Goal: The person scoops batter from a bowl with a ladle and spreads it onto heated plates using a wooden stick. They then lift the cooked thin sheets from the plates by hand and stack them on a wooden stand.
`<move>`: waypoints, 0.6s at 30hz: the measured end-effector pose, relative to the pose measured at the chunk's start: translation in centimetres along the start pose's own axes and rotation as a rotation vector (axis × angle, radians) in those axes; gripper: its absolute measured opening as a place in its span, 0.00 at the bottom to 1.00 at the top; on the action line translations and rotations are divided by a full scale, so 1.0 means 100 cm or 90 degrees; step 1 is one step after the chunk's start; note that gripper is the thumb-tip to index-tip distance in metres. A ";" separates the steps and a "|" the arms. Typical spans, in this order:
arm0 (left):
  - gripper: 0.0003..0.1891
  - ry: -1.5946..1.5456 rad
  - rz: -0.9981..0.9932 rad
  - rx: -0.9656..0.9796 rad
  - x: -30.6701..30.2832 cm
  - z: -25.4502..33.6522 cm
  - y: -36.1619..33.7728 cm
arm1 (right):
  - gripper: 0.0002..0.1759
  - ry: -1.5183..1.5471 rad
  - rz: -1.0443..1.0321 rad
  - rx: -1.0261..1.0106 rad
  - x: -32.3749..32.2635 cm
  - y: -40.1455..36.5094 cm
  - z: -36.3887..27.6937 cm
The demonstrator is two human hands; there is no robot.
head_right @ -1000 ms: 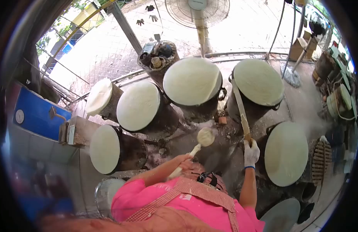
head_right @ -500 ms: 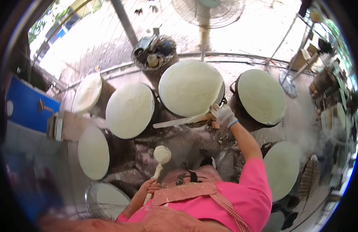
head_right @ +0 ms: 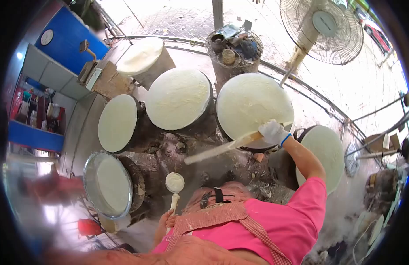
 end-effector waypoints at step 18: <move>0.19 0.035 -0.097 0.063 -0.002 0.094 -0.044 | 0.11 -0.250 0.280 0.315 -0.313 0.116 0.099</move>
Point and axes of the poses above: each hand's wrist, its own y-axis towards the middle knuckle, its own x-axis out of the palm, z = x × y, the point moved 1 cm from there along y, towards the middle knuckle, and after that the axes turned 14 degrees about -z, right-handed, at the moved point
